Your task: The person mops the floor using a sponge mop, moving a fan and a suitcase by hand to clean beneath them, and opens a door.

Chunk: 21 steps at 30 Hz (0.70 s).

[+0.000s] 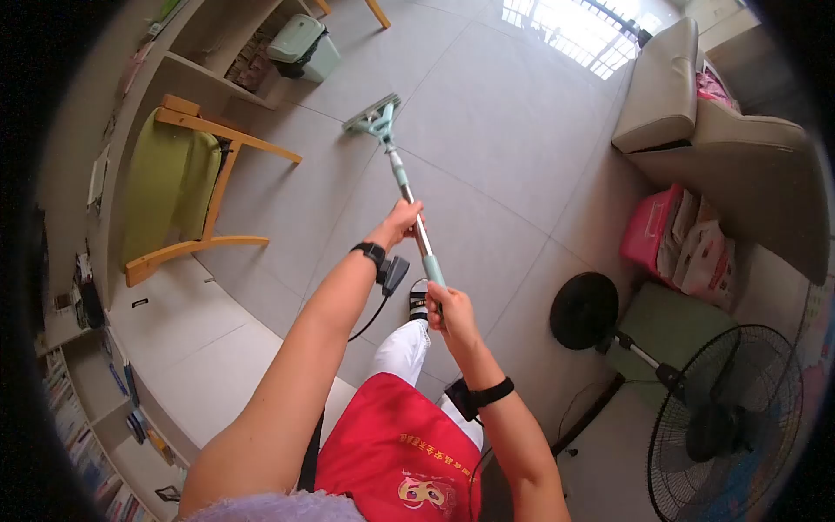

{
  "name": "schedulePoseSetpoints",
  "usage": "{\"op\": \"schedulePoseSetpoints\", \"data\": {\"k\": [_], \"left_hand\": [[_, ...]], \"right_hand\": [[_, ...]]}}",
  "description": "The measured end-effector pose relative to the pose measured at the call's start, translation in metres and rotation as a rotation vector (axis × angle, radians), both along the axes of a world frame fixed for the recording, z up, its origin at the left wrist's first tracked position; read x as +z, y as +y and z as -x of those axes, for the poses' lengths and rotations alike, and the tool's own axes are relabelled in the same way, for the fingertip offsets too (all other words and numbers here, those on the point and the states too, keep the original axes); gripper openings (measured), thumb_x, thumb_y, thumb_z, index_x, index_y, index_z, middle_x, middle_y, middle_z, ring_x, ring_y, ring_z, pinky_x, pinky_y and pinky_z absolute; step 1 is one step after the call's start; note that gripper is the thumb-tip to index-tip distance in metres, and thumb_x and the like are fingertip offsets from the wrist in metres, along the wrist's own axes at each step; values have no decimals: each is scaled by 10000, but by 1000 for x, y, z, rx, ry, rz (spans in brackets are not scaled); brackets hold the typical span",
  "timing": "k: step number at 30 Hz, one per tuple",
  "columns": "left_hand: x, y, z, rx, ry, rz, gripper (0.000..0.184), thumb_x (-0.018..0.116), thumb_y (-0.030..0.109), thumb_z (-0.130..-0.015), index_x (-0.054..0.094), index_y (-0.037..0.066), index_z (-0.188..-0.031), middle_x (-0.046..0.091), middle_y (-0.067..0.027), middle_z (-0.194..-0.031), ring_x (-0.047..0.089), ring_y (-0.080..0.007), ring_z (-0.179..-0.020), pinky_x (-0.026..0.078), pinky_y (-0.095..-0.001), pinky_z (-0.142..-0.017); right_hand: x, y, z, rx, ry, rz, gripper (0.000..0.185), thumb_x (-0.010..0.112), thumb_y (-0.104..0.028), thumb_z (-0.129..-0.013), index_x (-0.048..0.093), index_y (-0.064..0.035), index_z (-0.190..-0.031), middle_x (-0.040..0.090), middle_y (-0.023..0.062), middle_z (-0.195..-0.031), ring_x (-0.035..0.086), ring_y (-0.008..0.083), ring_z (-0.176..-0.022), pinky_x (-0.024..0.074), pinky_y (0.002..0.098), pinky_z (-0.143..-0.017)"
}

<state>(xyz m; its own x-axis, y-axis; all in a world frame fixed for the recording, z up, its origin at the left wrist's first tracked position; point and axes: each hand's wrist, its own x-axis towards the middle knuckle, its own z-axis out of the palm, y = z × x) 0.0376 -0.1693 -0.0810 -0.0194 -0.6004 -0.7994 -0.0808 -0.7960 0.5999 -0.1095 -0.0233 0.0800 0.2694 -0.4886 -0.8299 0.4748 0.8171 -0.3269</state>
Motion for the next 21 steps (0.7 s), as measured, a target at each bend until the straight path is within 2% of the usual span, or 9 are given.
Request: {"op": "schedulePoseSetpoints", "data": {"k": [3, 7, 9, 12, 15, 16, 18, 19, 21], "left_hand": [[10, -41, 14, -246, -86, -36, 251, 479, 242, -779, 482, -2, -840, 550, -80, -657, 580, -229, -536, 506, -364, -487], [18, -38, 34, -490, -100, -97, 299, 483, 242, -779, 472, -46, -856, 566, -152, -698, 611, -277, -588, 532, -422, -534], [3, -5, 46, -394, -43, -118, 308, 481, 224, -782, 468, -70, -873, 569, -180, -719, 614, -316, -610, 532, -449, -534], [15, 64, 72, -327, -86, -112, 277, 481, 201, -767, 467, -75, -784, 562, -169, -651, 619, -285, -622, 518, -435, -491], [-43, 177, 102, -598, -233, 98, 337, 481, 225, -770, 419, -100, -835, 571, -221, -745, 610, -340, -716, 502, -416, -582], [-3, 213, 115, -478, -180, 53, 416, 489, 252, -773, 373, -126, -904, 564, -250, -783, 604, -344, -737, 494, -426, -608], [16, 299, 147, -513, -208, -9, 471, 503, 272, -775, 343, -148, -916, 558, -270, -746, 599, -349, -673, 491, -426, -574], [21, 347, 154, -773, -116, 137, 473, 501, 266, -769, 338, -156, -906, 559, -258, -718, 597, -342, -647, 484, -426, -549], [80, 410, 178, -546, -3, -149, 283, 513, 160, -747, 470, -82, -888, 579, -240, -678, 612, -357, -666, 453, -495, -616]], "right_hand": [[-1, -18, -9, -102, -69, -54, 246, 556, -274, -854, 454, -62, -781, 386, -47, -577, 327, 34, -433, 250, 175, -383], [4, 0, -14, -186, -84, -131, 263, 545, -312, -861, 439, -81, -793, 376, -50, -574, 320, 33, -427, 246, 172, -379], [9, 25, -7, -184, -86, -165, 262, 540, -320, -864, 436, -91, -790, 372, -53, -570, 317, 34, -422, 242, 173, -373], [16, 88, 19, -146, -68, -221, 256, 529, -320, -871, 435, -102, -776, 372, -55, -557, 313, 35, -414, 237, 174, -363], [40, 172, 55, -103, -20, -313, 250, 514, -314, -877, 435, -108, -758, 381, -54, -546, 320, 35, -413, 246, 173, -362], [53, 204, 69, -99, -6, -349, 252, 512, -314, -877, 435, -110, -751, 381, -53, -544, 325, 37, -413, 250, 174, -361], [87, 273, 96, -88, 17, -429, 251, 506, -309, -879, 435, -114, -739, 386, -49, -541, 334, 44, -416, 256, 178, -360], [106, 307, 108, -77, 25, -470, 248, 501, -306, -881, 436, -116, -734, 390, -45, -540, 340, 49, -418, 260, 180, -360], [137, 382, 131, -55, 19, -524, 282, 457, -334, -897, 465, -87, -761, 398, -20, -518, 353, 72, -391, 276, 198, -348]]}}
